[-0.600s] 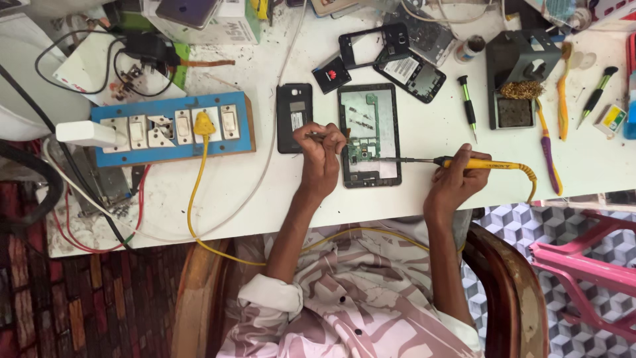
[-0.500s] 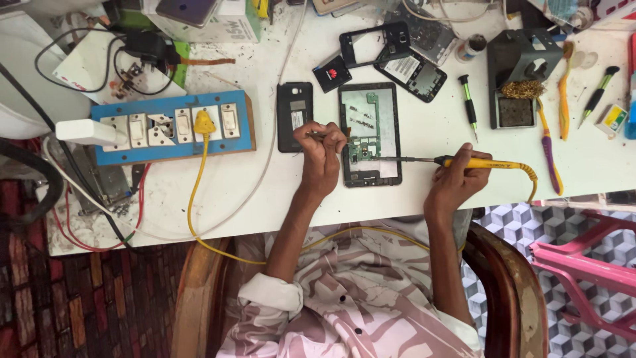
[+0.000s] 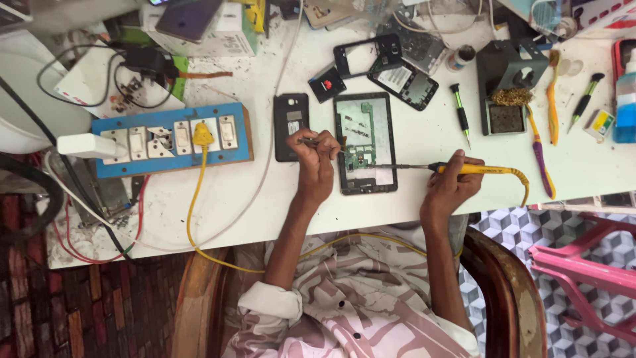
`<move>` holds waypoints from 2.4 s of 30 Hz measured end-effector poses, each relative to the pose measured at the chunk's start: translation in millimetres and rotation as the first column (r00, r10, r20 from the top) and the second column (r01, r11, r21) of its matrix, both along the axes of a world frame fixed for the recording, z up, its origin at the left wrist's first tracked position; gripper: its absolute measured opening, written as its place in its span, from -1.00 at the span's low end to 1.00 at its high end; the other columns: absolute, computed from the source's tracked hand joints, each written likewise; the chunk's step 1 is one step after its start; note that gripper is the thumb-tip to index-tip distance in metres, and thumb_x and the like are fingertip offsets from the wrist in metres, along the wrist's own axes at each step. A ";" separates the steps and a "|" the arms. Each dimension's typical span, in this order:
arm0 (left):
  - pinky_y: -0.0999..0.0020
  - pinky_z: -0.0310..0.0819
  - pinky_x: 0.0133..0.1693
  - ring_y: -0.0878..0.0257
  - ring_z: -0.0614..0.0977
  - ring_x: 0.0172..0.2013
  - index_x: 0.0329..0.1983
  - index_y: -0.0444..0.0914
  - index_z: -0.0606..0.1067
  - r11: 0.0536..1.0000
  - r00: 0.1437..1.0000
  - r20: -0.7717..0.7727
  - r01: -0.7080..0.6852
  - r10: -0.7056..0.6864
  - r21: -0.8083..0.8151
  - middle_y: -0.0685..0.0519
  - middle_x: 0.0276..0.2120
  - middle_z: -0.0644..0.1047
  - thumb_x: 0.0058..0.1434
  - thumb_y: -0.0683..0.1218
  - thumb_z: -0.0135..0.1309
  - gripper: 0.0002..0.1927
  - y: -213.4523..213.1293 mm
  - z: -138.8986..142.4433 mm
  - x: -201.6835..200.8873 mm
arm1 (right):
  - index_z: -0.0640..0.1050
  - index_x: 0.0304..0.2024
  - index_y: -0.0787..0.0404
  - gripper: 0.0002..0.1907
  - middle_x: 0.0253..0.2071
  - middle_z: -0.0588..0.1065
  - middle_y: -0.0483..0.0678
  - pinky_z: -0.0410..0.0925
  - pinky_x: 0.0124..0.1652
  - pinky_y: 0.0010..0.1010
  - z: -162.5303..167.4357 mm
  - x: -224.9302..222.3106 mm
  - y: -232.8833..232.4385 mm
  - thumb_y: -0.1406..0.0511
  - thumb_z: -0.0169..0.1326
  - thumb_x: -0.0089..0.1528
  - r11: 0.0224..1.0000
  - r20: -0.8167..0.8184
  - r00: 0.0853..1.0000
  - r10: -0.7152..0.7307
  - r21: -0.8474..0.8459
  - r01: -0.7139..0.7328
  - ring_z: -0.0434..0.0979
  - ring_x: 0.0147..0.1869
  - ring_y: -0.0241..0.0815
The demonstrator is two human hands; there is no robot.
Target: The person uses a soldering iron and solder wire to reflow or attach components on a smartphone motherboard. They hold the board steady with one hand while applying heat and solder with the other, working on several small points on the green circuit board.
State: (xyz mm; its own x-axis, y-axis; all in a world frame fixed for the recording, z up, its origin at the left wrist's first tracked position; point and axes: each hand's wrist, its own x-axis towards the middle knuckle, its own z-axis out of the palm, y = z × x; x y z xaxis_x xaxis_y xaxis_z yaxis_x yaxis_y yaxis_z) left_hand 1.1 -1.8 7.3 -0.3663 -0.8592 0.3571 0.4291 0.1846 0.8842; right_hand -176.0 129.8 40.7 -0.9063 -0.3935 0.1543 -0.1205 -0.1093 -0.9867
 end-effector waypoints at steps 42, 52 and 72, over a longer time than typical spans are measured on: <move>0.39 0.25 -0.28 0.31 0.28 -0.43 0.02 -0.14 -0.02 0.999 0.998 0.063 -0.011 0.013 -0.033 0.08 -0.47 0.24 0.59 -0.21 -0.33 -0.84 -1.9 -5.1 -1.4 | 0.29 -0.25 0.18 -0.75 -0.58 0.26 -0.20 0.14 -0.61 -0.59 5.2 0.3 -1.8 0.24 -0.07 0.51 0.998 0.026 1.000 -0.015 0.062 0.013 0.18 -0.64 -0.46; 0.39 0.26 -0.26 0.31 0.28 -0.40 0.02 -0.14 -0.02 1.000 0.999 0.046 0.004 -0.003 -0.024 0.06 -0.44 0.25 0.60 -0.21 -0.34 -0.85 -0.3 -8.4 -1.6 | 0.28 -0.23 0.19 -0.75 -0.54 0.28 -0.19 0.16 -0.60 -0.59 0.4 -0.9 -1.7 0.23 -0.05 0.51 0.999 0.054 0.998 -0.028 0.042 0.026 0.19 -0.63 -0.46; 0.39 0.26 -0.24 0.32 0.27 -0.40 0.04 -0.14 -0.02 0.999 0.998 0.068 0.004 -0.002 -0.035 0.07 -0.45 0.24 0.62 -0.17 -0.35 -0.87 -1.6 -8.0 0.0 | 0.31 -0.20 0.20 -0.78 -0.55 0.27 -0.20 0.15 -0.61 -0.57 1.5 0.5 -2.0 0.24 -0.03 0.49 0.996 0.092 0.993 -0.074 0.057 0.069 0.19 -0.63 -0.45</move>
State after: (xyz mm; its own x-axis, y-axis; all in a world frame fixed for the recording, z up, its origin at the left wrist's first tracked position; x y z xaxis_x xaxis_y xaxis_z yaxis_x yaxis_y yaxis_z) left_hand 1.0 -3.4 -0.7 -0.3934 -0.8455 0.3610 0.3687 0.2146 0.9045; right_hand -175.5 127.8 42.2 -0.9418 -0.3327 0.0476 -0.0327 -0.0503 -0.9982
